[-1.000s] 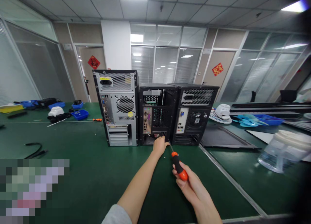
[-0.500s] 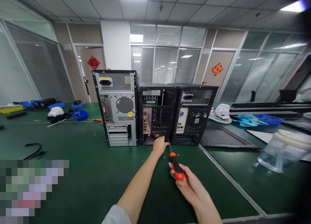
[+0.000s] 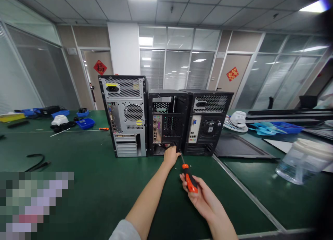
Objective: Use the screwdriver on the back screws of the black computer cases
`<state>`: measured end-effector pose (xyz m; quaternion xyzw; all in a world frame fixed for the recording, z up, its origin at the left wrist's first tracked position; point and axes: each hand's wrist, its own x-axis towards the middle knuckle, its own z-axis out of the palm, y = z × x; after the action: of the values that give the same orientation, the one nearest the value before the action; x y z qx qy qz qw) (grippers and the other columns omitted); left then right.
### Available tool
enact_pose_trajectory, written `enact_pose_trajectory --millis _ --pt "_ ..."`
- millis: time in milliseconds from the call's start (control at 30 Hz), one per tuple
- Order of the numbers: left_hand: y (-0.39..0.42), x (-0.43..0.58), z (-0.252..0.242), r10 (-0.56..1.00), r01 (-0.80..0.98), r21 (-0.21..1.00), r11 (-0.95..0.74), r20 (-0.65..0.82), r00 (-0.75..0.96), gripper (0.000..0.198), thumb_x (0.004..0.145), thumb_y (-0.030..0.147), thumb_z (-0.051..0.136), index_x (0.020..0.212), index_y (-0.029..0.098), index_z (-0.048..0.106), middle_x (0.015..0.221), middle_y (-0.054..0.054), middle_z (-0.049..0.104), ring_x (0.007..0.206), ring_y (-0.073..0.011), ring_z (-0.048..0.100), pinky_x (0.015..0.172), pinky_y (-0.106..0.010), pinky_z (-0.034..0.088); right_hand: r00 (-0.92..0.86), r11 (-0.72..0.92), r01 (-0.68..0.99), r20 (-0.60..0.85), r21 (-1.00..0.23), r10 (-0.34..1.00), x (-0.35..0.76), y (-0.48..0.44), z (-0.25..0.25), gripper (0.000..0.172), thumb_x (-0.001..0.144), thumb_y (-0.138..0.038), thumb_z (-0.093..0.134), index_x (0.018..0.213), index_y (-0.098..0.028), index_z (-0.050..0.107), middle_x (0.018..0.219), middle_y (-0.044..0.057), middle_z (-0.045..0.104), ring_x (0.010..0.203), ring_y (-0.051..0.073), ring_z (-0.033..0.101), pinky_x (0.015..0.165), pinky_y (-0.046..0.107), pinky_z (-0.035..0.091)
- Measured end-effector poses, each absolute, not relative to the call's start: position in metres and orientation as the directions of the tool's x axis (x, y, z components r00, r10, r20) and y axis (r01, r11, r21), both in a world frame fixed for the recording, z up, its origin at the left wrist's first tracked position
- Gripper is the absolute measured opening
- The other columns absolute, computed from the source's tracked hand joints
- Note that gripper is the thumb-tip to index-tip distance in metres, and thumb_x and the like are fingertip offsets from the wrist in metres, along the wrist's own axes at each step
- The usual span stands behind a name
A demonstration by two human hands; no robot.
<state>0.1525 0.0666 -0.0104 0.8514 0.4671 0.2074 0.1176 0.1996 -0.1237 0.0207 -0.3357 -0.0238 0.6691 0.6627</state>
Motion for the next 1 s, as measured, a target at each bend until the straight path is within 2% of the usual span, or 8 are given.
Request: enact_pose_trajectory --millis 467,800,1000 --pt "0.0655 0.1523 -0.008 0.852 0.753 0.399 -0.523 0.228 0.471 0.029 0.085 0.035 0.064 0.107 0.019 0.057 0.11 -0.008 0.066 0.103 -0.0218 0.064 0.086 -0.029 0.049 0.029 -0.153 -0.906 -0.419 -0.395 0.907 0.2023 -0.1228 0.0176 0.029 0.091 -0.015 0.04 0.117 -0.004 0.047 0.087 0.016 0.069 0.059 0.011 0.061 0.032 0.014 0.037" --pt "0.0642 0.1512 -0.0065 0.853 0.757 0.392 -0.522 0.221 0.474 0.029 0.086 0.037 0.062 0.108 0.019 0.056 0.109 -0.009 0.066 0.103 -0.0224 0.064 0.086 -0.03 0.049 -0.007 -0.173 -0.916 -0.415 -0.363 0.91 0.2026 -0.1203 0.0199 0.028 0.092 -0.02 0.04 0.116 -0.008 0.049 0.083 0.012 0.068 0.059 0.011 0.06 0.032 0.013 0.035" --pt "0.0657 0.1521 -0.009 0.849 0.753 0.393 -0.528 0.23 0.475 0.028 0.086 0.037 0.062 0.106 0.018 0.057 0.109 -0.009 0.066 0.104 -0.0227 0.063 0.087 -0.03 0.049 -0.017 -0.198 -0.901 -0.425 -0.385 0.905 0.2028 -0.1226 0.0214 0.03 0.092 -0.026 0.042 0.114 -0.008 0.052 0.076 0.008 0.065 0.056 0.01 0.057 0.033 0.012 0.033"
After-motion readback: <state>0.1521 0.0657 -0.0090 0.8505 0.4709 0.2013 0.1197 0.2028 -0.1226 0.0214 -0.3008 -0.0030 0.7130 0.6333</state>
